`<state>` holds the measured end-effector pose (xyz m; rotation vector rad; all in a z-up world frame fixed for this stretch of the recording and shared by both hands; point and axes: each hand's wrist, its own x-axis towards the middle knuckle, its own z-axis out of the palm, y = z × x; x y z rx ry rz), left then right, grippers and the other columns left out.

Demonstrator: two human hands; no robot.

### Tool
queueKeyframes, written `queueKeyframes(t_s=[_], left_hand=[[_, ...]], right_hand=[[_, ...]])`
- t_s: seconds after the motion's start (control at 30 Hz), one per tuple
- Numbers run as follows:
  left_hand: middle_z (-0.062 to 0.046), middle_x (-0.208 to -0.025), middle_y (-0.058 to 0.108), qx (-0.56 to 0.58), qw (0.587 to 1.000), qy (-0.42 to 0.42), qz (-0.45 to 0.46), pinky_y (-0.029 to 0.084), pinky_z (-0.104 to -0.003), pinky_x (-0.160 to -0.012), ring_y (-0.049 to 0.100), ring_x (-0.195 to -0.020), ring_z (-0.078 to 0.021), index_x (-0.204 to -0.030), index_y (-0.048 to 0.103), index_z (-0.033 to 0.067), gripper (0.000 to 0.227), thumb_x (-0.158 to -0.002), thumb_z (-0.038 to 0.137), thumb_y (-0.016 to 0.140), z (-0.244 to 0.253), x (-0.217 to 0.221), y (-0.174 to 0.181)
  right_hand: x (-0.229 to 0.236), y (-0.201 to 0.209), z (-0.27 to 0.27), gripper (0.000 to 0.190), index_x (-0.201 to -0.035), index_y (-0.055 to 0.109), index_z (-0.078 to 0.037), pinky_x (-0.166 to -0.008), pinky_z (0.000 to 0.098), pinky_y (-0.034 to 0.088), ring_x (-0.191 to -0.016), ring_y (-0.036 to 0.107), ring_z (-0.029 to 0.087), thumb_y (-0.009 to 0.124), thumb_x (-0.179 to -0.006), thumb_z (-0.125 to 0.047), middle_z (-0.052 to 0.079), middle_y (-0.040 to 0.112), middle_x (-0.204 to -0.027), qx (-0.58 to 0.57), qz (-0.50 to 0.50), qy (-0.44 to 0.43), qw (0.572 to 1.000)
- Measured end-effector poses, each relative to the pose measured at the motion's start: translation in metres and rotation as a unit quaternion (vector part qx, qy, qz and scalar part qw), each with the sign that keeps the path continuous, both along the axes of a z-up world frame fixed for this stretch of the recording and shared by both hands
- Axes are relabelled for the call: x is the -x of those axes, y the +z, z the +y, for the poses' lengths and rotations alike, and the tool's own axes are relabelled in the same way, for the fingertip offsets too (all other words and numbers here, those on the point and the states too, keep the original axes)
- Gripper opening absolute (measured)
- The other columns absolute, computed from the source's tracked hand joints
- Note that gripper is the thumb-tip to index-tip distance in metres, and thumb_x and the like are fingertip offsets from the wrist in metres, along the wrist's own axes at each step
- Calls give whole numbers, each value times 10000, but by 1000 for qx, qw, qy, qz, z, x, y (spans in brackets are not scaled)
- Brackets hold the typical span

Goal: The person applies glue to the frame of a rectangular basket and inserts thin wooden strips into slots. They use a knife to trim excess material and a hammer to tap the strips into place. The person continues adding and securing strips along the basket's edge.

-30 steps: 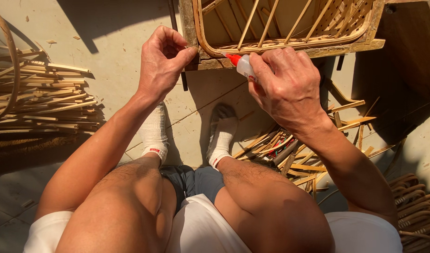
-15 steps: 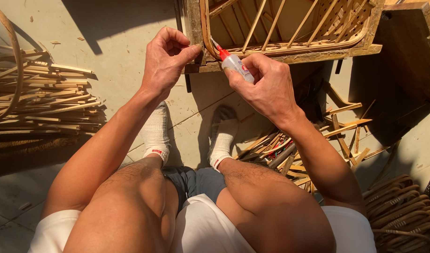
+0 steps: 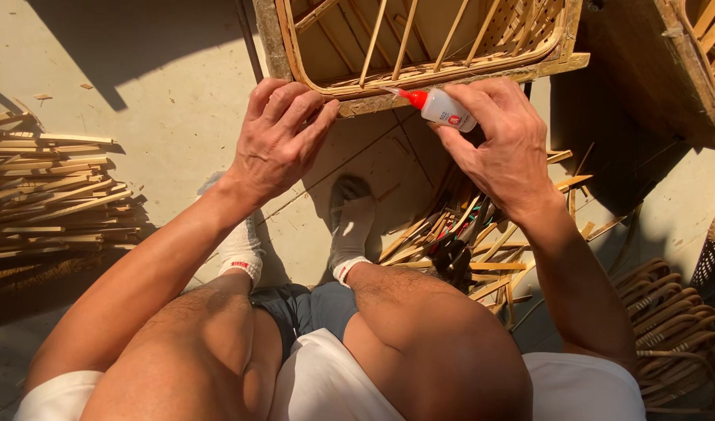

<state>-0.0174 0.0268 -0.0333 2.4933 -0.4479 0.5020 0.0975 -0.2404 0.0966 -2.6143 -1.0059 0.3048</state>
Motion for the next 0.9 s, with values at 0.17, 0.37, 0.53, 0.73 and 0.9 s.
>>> queueKeyframes(t_s=[0.17, 0.37, 0.53, 0.73, 0.9], left_hand=[[-90, -1291, 607, -49, 999, -16, -11, 407, -449, -1122, 565, -1218, -250, -1379, 661, 43, 398, -994, 112, 734, -5, -2, -2], [-100, -1310, 578, -110, 993, -30, 28, 415, -444, -1129, 554, -1231, -257, -1432, 630, 31, 505, -941, 130, 694, -3, 0, 3], [-110, -1317, 575, -93, 995, -22, 32, 420, -450, -1119, 550, -1239, -268, -1405, 629, 40, 460, -960, 134, 699, 0, 2, 4], [-112, -1301, 584, -77, 996, -18, 31, 428, -453, -1113, 556, -1223, -269, -1383, 640, 44, 434, -964, 107, 734, 1, 2, 3], [-105, -1315, 573, 2, 999, 2, 39, 424, -467, -1109, 557, -1224, -291, -1367, 622, 58, 479, -954, 105, 861, 7, 6, 8]], right_hand=[[-9, -10, -5, 422, -1293, 684, -73, -930, 408, 499, -1073, 613, 253, 873, -918, -106, 63, 643, -1145, 30, -92, 93, 991], [-14, -20, 1, 378, -1277, 674, -87, -965, 394, 460, -1046, 608, 201, 836, -936, -76, 16, 637, -1145, 44, -160, 145, 975], [-13, -14, 3, 431, -1278, 676, -78, -945, 408, 449, -1058, 605, 225, 840, -880, -91, 28, 635, -1123, 24, -143, 148, 978], [-8, -22, 11, 417, -1294, 667, -90, -972, 404, 454, -1068, 615, 215, 857, -923, -87, 27, 638, -1143, 24, -162, 144, 976], [2, -9, -32, 458, -1312, 662, -73, -965, 399, 544, -1106, 651, 258, 890, -915, -83, 93, 655, -1192, -77, -32, -89, 993]])
